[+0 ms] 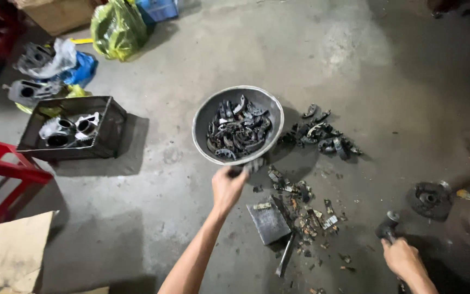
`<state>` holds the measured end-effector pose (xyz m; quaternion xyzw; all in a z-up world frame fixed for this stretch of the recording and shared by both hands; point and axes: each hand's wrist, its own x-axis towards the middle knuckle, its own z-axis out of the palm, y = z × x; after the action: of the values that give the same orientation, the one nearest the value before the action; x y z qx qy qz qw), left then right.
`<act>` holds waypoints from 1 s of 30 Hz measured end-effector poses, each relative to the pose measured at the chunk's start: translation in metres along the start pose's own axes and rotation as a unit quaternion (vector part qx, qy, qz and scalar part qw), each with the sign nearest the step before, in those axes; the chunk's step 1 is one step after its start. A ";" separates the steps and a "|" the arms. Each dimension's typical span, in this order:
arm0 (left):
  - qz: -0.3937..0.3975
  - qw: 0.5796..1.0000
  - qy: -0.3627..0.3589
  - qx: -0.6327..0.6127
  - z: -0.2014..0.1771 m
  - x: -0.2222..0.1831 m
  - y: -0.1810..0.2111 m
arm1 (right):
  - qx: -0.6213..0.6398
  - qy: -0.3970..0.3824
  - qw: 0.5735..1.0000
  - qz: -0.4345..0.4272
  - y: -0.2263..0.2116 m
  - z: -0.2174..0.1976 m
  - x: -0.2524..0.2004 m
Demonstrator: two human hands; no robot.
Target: Dismantling metal components using a hammer on a metal block to salvage materials
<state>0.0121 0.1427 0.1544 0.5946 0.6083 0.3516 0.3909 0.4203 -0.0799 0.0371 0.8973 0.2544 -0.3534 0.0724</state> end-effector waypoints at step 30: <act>0.164 0.754 -0.513 0.376 0.022 -0.260 -0.207 | -0.024 0.016 0.986 -0.163 0.055 0.014 0.003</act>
<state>-0.0640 -0.1266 -0.0253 0.8754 0.2928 -0.2043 0.3257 0.4417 -0.1305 0.0219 0.8473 0.4067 -0.3402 0.0312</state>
